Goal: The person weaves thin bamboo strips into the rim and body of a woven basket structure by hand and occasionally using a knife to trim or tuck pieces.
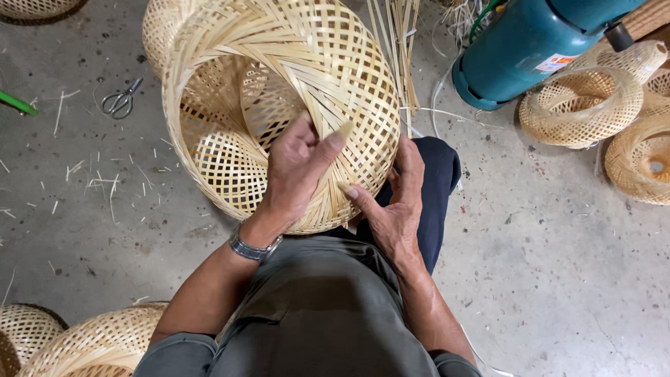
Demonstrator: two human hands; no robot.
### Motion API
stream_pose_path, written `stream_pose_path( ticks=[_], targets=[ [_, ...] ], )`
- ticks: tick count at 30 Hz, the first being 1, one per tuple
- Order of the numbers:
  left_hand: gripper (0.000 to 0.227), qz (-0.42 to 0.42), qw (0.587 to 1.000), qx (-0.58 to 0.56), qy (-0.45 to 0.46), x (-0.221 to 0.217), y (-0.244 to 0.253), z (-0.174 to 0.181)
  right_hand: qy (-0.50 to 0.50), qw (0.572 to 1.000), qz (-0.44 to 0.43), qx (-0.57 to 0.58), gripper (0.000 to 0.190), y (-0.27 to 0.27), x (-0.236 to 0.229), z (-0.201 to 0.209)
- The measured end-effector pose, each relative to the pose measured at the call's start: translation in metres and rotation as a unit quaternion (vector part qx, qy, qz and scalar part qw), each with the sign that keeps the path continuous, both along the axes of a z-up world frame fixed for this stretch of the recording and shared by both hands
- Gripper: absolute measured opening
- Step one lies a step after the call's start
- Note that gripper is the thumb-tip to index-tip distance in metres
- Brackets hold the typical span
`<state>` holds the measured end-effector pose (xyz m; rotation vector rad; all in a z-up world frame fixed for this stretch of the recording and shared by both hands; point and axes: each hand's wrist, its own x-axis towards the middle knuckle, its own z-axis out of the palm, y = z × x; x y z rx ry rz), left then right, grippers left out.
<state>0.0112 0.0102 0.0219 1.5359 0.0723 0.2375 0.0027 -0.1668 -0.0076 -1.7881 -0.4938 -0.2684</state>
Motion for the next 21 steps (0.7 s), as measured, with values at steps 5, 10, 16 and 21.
stream_pose_path(
  ticks=[5, 10, 16, 21],
  targets=[
    [0.034, -0.039, 0.942, -0.259, -0.21, 0.014, -0.004, 0.013, 0.026, 0.999, -0.011, 0.016, 0.108, -0.002, -0.001, -0.009],
    [0.04, -0.089, 0.955, -0.185, -0.213, 0.019, -0.012, 0.021, 0.16, 0.964, 0.082, 0.198, 0.14, -0.03, 0.024, -0.014],
    [0.042, -0.224, 0.946, -0.03, -0.232, 0.021, -0.017, 0.041, 0.139, 0.931, 0.179, 0.287, 0.142, -0.044, 0.064, -0.025],
    [0.037, -0.207, 0.96, 0.042, -0.184, 0.042, -0.036, 0.055, 0.127, 0.93, 0.115, 0.326, 0.124, -0.044, 0.092, -0.052]
  ],
)
